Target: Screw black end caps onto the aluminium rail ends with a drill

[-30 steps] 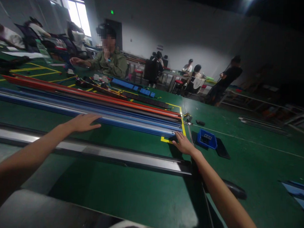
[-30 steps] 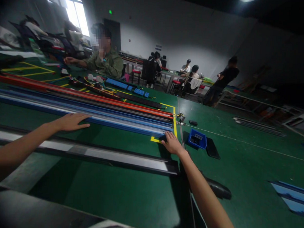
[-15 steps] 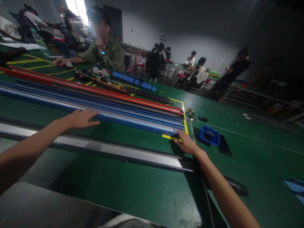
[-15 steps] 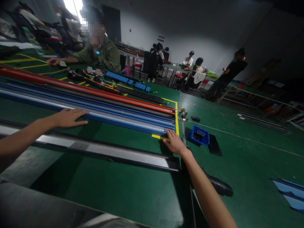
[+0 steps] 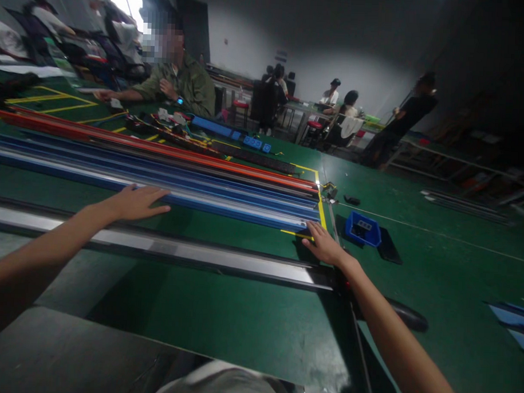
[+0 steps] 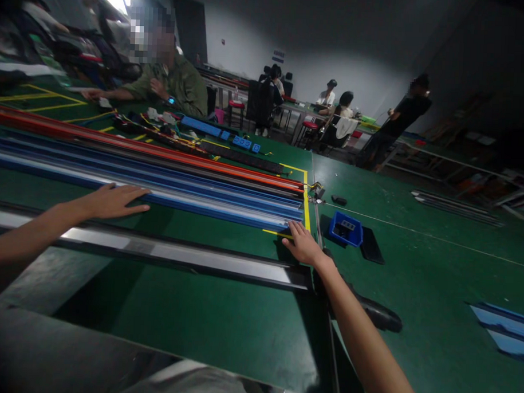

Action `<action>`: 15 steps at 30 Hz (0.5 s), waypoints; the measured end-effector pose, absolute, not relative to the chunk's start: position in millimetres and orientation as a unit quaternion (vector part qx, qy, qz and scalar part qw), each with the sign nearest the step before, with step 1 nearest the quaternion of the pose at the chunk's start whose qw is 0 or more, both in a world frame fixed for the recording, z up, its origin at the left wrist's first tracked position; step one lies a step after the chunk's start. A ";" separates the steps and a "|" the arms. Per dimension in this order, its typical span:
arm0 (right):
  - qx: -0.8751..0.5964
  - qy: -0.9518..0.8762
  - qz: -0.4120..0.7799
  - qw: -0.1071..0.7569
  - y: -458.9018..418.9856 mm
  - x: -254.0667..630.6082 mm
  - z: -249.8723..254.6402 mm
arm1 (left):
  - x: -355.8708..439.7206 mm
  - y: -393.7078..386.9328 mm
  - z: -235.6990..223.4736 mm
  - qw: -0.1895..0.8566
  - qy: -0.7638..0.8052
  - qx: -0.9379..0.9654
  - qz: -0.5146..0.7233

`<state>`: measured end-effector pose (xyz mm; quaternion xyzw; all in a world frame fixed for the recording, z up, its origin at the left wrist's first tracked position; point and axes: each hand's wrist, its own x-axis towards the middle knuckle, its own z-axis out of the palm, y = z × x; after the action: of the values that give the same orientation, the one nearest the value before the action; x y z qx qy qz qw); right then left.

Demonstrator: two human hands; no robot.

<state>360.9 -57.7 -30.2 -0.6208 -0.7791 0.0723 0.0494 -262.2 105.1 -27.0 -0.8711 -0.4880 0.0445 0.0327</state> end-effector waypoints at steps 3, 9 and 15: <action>-0.623 -0.777 0.073 0.047 -60.2 359.7 -29.1 | -262.3 102.4 -26.8 0.037 -0.487 -0.872 0.037; -0.623 -0.778 0.076 0.040 -65.9 356.9 -25.3 | -262.7 97.7 -27.0 0.040 -0.491 -0.869 0.036; -0.622 -0.778 0.079 0.035 -71.6 355.5 -21.5 | -261.3 90.8 -24.5 0.019 -0.499 -0.866 0.029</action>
<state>355.5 -71.6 -21.5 -0.6218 -0.7784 0.0792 0.0352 -261.3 90.8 -24.5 -0.8661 -0.4987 0.0294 0.0193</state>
